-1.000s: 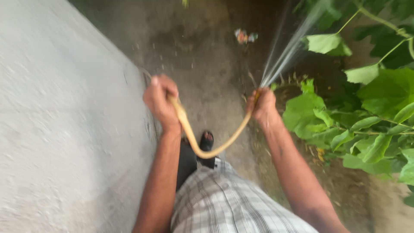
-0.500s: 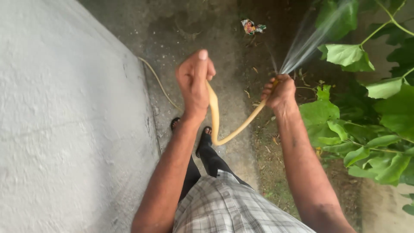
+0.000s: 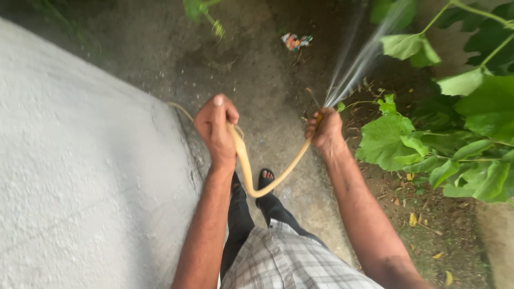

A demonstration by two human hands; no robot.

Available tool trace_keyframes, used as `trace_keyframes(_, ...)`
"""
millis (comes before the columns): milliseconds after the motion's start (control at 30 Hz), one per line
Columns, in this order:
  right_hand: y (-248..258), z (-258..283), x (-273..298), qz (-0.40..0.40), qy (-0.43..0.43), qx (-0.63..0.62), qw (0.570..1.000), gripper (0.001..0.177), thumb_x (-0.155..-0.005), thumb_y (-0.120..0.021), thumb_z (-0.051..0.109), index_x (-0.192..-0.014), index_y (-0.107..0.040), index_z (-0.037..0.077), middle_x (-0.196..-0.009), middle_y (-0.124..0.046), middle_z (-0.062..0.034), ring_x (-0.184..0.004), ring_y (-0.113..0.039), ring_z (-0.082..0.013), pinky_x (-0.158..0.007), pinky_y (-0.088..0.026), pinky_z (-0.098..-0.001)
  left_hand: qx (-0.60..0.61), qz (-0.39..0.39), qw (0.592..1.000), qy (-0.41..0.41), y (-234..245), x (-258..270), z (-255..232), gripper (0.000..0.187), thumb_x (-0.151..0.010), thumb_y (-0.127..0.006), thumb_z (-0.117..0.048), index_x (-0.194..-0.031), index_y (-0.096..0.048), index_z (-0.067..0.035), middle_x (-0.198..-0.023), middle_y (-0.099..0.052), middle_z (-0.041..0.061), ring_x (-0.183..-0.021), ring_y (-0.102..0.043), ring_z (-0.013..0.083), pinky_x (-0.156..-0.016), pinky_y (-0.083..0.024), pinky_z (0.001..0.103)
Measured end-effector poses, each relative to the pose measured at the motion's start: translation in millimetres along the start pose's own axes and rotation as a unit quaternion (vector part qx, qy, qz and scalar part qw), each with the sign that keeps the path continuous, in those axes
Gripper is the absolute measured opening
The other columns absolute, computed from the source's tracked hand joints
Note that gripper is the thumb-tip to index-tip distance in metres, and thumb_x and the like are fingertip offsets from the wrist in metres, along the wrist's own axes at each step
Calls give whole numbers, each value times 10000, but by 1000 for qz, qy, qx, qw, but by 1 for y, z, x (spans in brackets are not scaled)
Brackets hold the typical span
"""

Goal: Watering various plants and a dirt patch in a garden area using a hose.

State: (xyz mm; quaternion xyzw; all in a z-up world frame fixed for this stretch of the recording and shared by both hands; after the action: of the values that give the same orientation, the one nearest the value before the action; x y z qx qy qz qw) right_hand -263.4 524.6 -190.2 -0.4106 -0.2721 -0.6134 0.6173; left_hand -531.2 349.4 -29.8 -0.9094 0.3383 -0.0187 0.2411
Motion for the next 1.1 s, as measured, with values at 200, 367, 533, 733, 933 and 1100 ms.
trace_keyframes(200, 17, -6, -9, -3, 15, -16, 1000, 208, -902, -435, 345, -763, -428, 190, -647, -371, 10, -544, -316, -152, -529, -299, -346, 1, 26, 1000, -8, -6, 1, 5, 448, -1090, -484, -245, -691, -501, -41, -677, -502, 29, -644, -442, 111, -610, -325, 287)
trace_keyframes(367, 25, -4, -7, -8, 15, -37, 999, 219, -892, -435, 362, -764, -446, 185, -638, -401, 3, -534, -334, -158, -529, -307, -352, 15, 31, 999, -5, -13, 1, 6, 429, -1081, -483, -226, -705, -522, -23, -698, -520, 60, -649, -450, 121, -615, -340, 287)
trace_keyframes(533, 36, -18, -11, -11, -3, -55, 998, 201, -899, -461, 337, -772, -462, 182, -646, -422, 4, -539, -343, -152, -536, -317, -347, 9, 33, 999, 7, -14, 5, 5, 442, -1093, -471, -227, -708, -518, -15, -712, -517, 70, -660, -443, 120, -625, -335, 283)
trace_keyframes(733, 53, -23, -5, -33, -13, -64, 997, 213, -893, -450, 347, -754, -449, 185, -637, -421, 7, -529, -344, -152, -528, -298, -340, 5, 28, 1000, 13, -10, 8, 10, 462, -1103, -477, -247, -707, -522, -14, -703, -517, 71, -657, -448, 120, -624, -329, 281)
trace_keyframes(933, 75, -19, -6, -32, -9, -82, 996, 214, -903, -423, 337, -748, -431, 191, -626, -392, 13, -530, -321, -151, -531, -301, -347, -3, 34, 999, 17, -18, 9, 10, 464, -1100, -480, -253, -708, -526, -11, -696, -518, 73, -637, -441, 119, -605, -325, 285)
trace_keyframes(1100, 93, -9, -5, -53, 9, -126, 991, 229, -921, -417, 342, -757, -437, 183, -625, -387, 11, -542, -320, -153, -542, -304, -345, -2, 56, 998, 5, -28, 9, 16, 479, -1108, -477, -273, -701, -519, -24, -677, -499, 55, -629, -434, 113, -596, -329, 286)
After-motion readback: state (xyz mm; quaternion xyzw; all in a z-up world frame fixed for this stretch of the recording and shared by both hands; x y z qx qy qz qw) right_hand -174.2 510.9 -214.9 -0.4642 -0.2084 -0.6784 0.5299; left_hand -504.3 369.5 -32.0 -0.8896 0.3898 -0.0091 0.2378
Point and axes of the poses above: each hand's wrist, its own x-axis away from the middle knuckle, its own y-axis out of the back of the hand, z = x × y, the point moved 5 cm from there along -x, towards the middle knuckle
